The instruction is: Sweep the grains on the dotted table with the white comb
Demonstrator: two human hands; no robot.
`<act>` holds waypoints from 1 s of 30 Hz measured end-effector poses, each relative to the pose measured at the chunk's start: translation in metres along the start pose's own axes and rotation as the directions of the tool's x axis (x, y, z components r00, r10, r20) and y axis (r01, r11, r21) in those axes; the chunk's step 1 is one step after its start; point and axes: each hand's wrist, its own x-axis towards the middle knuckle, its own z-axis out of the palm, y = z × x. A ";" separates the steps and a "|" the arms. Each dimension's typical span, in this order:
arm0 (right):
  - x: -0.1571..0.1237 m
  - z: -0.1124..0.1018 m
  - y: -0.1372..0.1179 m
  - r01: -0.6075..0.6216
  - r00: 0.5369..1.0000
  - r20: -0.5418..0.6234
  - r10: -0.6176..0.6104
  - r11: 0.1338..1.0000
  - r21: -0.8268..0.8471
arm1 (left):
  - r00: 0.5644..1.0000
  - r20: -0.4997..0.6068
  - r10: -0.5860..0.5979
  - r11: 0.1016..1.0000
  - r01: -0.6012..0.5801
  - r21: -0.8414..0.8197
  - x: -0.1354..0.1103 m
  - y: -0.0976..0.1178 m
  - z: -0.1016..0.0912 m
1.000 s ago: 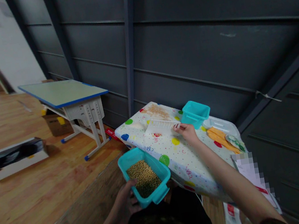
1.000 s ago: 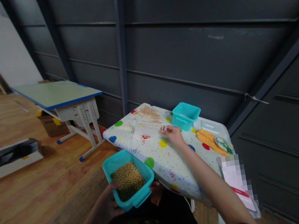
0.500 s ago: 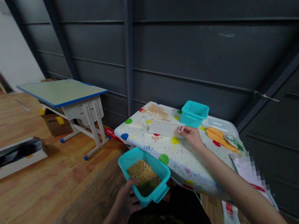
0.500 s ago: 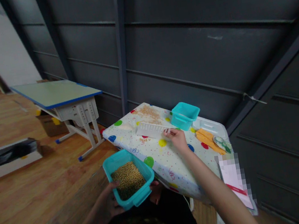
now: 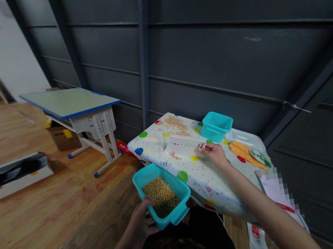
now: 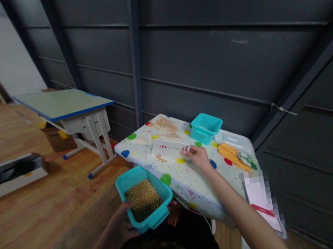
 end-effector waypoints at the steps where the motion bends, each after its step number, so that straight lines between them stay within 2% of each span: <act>1: -0.006 0.001 -0.002 0.005 1.000 0.003 -0.005 1.000 -0.009 | 1.000 0.010 0.014 1.000 -0.014 0.006 0.000 -0.001 0.000; 3: -0.020 0.005 -0.006 0.021 0.999 -0.027 -0.022 0.999 -0.048 | 0.998 0.033 0.044 0.999 -0.045 0.018 -0.001 -0.003 0.000; 6: -0.044 0.008 -0.009 0.030 0.989 -0.138 -0.044 0.995 -0.097 | 0.998 0.045 0.038 0.999 -0.039 0.012 -0.005 -0.004 0.002; 8: -0.060 0.007 -0.011 0.022 0.974 -0.224 -0.047 0.994 -0.111 | 0.999 0.019 0.037 0.999 -0.038 0.021 -0.008 -0.003 0.005; 12: -0.088 0.002 -0.014 -0.018 0.940 -0.338 -0.049 0.981 -0.191 | 0.997 0.053 0.064 0.997 -0.066 0.046 -0.011 -0.003 0.010; 21: -0.135 0.009 -0.029 -0.014 0.948 -0.313 -0.052 0.979 -0.204 | 0.997 0.033 0.069 0.996 -0.071 0.059 -0.007 -0.005 0.010; 27: -0.147 0.014 -0.029 0.025 0.916 -0.383 -0.124 0.967 -0.254 | 0.994 0.041 0.096 0.994 -0.098 0.047 -0.014 -0.001 0.011; 30: -0.152 0.015 -0.030 0.053 0.913 -0.376 -0.157 0.961 -0.272 | 0.996 0.010 0.085 0.996 -0.085 0.042 -0.015 0.001 0.012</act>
